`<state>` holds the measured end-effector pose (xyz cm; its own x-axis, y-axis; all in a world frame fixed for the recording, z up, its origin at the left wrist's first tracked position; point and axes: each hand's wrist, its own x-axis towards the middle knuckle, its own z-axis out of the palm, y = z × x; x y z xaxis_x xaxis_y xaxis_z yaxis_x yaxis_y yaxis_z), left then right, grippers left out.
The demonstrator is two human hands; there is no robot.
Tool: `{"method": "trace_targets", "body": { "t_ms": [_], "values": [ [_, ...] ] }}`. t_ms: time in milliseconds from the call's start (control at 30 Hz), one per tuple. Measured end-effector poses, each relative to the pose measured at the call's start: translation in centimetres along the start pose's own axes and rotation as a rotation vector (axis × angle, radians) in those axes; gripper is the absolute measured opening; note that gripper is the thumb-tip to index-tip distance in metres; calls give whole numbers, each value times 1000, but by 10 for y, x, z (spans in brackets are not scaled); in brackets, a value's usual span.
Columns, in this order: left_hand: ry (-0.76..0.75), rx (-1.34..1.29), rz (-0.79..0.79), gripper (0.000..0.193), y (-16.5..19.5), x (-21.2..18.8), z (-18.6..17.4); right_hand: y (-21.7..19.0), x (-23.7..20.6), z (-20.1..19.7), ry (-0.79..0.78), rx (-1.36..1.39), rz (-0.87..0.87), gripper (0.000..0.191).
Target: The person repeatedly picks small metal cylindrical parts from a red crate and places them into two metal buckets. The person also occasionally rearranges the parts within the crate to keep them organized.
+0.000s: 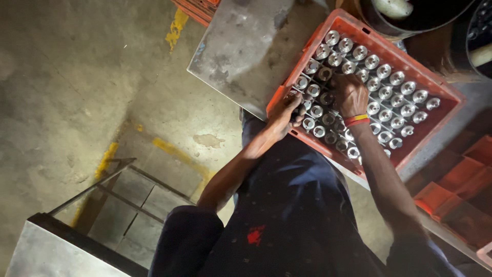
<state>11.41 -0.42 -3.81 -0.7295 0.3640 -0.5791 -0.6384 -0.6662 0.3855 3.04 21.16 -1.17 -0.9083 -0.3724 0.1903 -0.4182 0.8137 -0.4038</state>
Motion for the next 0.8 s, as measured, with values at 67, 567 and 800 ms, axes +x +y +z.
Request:
{"method": "trace_targets", "body": {
  "t_ms": [67,567,800],
  "values": [
    [-17,15,8,36,6,-3,3,-5,-1,-7,23,28,8,27],
    [87,-205,-213,36,-16,5,16,-12,-68,-23,197,377,488,21],
    [-102,-114,-61,31,-12,0,18,-2,-40,-28,42,-138,27,27]
  ]
}}
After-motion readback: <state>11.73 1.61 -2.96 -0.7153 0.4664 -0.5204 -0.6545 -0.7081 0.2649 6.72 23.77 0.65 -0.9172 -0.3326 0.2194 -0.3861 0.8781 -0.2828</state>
